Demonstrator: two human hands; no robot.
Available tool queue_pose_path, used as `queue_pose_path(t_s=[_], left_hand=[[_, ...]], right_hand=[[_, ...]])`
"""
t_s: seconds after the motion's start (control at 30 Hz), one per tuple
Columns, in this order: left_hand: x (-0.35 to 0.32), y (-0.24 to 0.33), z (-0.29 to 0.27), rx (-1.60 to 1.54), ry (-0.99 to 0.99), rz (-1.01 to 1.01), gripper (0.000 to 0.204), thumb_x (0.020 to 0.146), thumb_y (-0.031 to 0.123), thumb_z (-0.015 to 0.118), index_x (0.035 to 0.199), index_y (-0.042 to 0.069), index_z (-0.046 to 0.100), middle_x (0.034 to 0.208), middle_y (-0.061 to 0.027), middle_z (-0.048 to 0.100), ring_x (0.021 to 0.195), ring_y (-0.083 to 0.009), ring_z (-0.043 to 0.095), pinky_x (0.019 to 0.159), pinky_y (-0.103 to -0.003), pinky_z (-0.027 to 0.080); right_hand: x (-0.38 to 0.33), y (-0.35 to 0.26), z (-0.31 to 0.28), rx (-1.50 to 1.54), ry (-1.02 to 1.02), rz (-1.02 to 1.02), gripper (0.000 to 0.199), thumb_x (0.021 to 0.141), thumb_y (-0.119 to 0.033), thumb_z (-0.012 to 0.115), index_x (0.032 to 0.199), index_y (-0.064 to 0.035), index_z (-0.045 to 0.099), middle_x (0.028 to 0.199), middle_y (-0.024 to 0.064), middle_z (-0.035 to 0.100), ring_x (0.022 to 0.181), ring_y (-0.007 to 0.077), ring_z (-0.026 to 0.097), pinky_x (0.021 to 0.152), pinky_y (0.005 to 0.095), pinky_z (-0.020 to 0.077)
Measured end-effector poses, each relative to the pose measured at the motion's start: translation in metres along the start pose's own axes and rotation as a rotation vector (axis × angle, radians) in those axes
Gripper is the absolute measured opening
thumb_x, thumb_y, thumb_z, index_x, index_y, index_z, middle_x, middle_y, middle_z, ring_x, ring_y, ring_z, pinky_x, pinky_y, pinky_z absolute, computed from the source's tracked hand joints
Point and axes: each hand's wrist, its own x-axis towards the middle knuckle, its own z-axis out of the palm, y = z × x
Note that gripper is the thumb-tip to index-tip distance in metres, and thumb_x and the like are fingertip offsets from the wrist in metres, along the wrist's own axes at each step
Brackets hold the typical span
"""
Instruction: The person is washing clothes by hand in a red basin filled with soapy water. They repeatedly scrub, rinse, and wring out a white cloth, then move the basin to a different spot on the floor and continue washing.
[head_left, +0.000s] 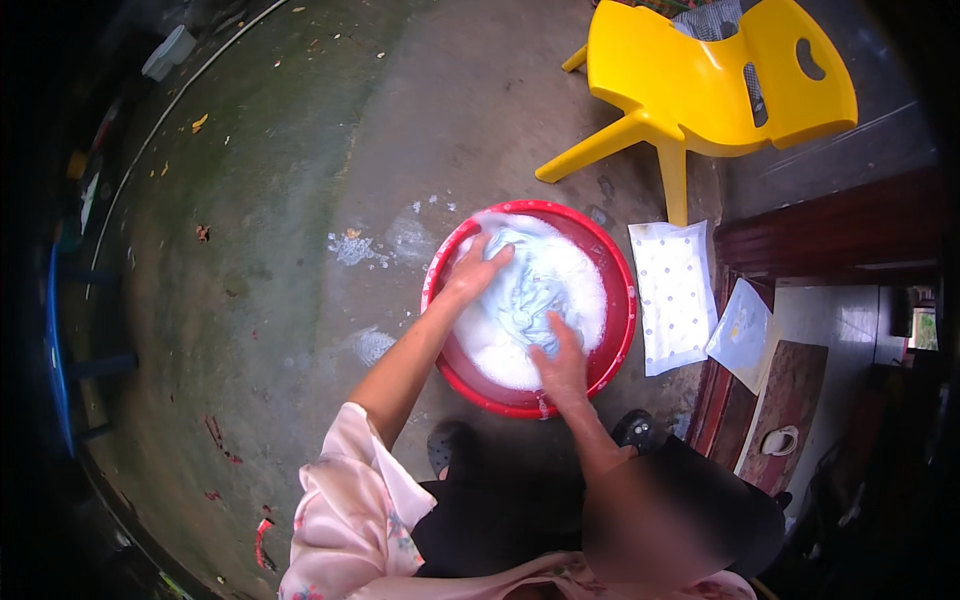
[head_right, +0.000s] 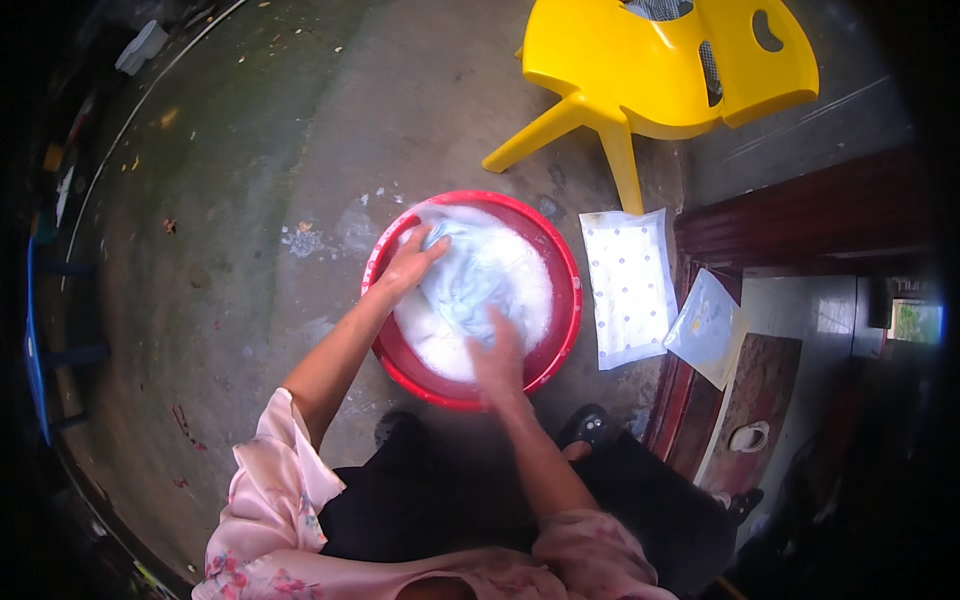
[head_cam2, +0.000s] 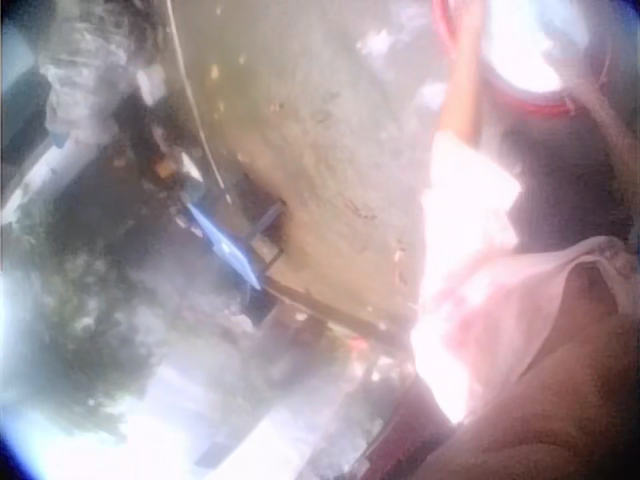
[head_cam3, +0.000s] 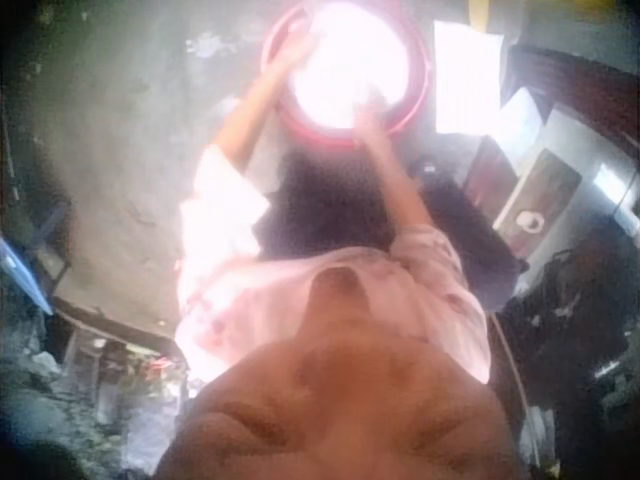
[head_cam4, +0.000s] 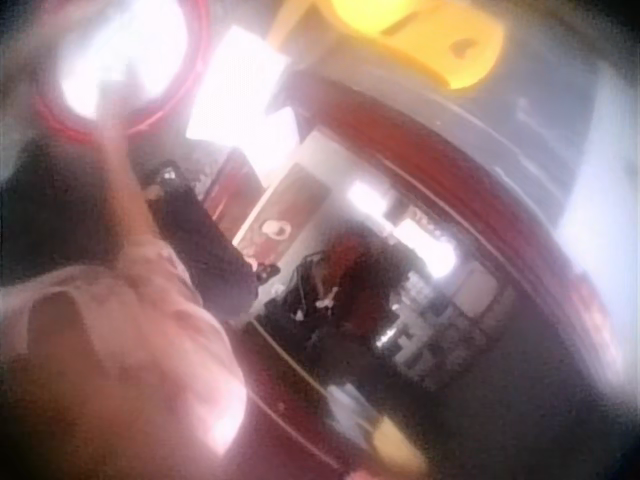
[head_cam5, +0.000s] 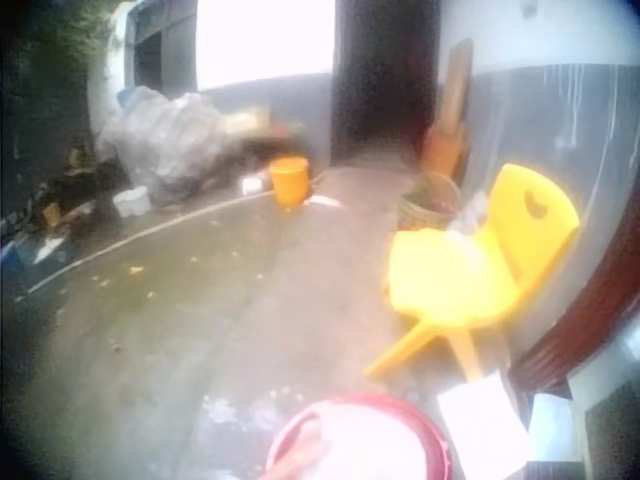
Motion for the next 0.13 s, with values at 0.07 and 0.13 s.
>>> queue_pose_path(t_s=[0.07, 0.13], left_hand=[[0.001, 0.007, 0.003, 0.126, -0.023, -0.006, 0.089, 0.080, 0.057, 0.065, 0.146, 0.006, 0.032, 0.141, -0.0238, 0.045, 0.132, -0.0360, 0.043, 0.109, -0.041, 0.033], [0.002, -0.012, 0.019, 0.118, 0.047, 0.091, 0.099, 0.071, 0.062, 0.071, 0.146, 0.010, 0.033, 0.139, -0.0258, 0.045, 0.131, -0.0372, 0.043, 0.111, -0.040, 0.030]], right_hand=[[0.012, 0.025, -0.007, 0.295, 0.121, 0.229, 0.063, 0.082, -0.012, 0.067, 0.139, -0.0078, 0.042, 0.137, 0.0191, 0.046, 0.128, 0.0351, 0.042, 0.107, 0.0427, 0.0351], [0.023, 0.026, -0.012, 0.738, -0.039, 0.556, 0.076, 0.087, -0.030, 0.066, 0.148, -0.0155, 0.023, 0.147, 0.0171, 0.034, 0.135, 0.0333, 0.033, 0.107, 0.0503, 0.0307]])
